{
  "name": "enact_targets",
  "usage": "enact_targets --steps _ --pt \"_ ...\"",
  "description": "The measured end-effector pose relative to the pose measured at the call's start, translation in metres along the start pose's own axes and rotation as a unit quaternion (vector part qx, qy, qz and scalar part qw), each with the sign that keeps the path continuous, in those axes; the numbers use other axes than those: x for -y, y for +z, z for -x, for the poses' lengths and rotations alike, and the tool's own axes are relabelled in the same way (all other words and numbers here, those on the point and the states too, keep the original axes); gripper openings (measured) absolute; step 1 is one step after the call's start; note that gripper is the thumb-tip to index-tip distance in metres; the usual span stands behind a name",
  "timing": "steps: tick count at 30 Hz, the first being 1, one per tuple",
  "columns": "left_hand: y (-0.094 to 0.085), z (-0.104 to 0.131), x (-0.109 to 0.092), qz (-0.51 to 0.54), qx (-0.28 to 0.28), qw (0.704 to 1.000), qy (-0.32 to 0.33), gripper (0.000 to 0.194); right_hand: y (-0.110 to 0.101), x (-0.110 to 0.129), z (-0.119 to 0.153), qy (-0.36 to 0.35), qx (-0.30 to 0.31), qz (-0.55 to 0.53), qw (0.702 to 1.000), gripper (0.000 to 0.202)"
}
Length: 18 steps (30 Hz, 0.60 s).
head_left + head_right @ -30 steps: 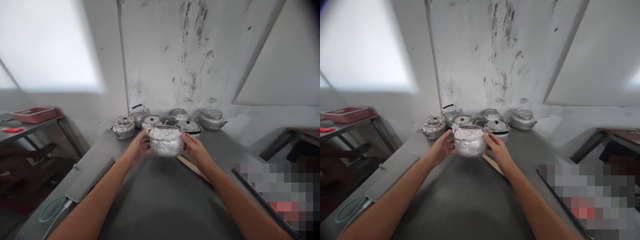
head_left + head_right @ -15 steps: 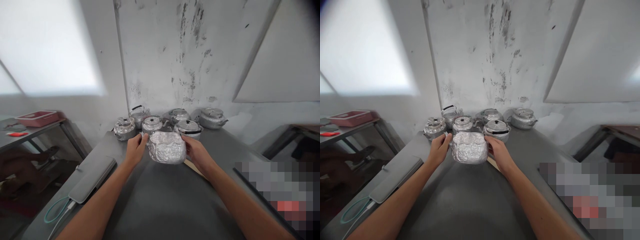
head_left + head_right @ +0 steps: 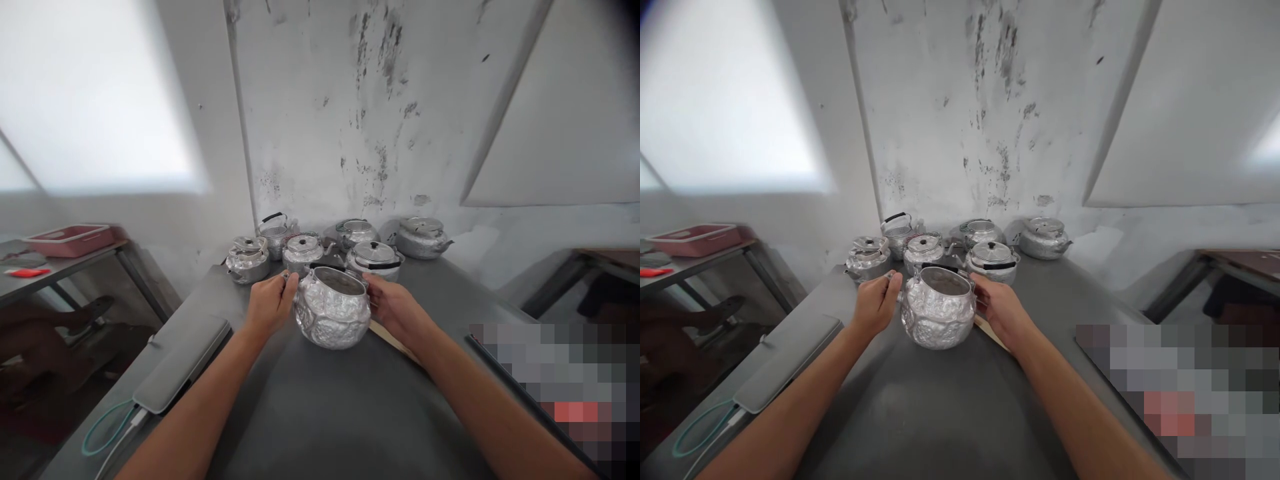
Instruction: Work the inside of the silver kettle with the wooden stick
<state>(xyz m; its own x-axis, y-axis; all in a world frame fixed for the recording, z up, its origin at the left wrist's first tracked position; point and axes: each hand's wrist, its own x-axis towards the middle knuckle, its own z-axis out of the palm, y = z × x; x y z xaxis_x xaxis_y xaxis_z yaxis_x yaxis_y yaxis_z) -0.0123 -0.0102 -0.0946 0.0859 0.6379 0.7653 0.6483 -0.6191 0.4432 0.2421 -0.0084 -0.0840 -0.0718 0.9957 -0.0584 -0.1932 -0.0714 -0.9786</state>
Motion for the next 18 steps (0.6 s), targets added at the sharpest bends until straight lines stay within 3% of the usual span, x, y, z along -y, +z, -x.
enact_targets --steps 5,10,18 --pt "-0.0011 -0.0021 0.0046 -0.031 -0.003 0.999 -0.013 0.046 -0.0003 -0.0003 -0.0005 -0.092 0.003 0.045 0.995 0.029" --pt "0.0017 -0.0012 0.0063 -0.051 -0.012 0.998 -0.037 0.050 0.0009 0.0037 0.0034 -0.172 -0.045 0.106 0.978 0.028" --pt "0.0023 -0.0009 0.0060 -0.058 0.010 0.997 -0.056 0.050 -0.0004 0.0032 0.0040 -0.198 -0.058 0.140 0.968 0.029"
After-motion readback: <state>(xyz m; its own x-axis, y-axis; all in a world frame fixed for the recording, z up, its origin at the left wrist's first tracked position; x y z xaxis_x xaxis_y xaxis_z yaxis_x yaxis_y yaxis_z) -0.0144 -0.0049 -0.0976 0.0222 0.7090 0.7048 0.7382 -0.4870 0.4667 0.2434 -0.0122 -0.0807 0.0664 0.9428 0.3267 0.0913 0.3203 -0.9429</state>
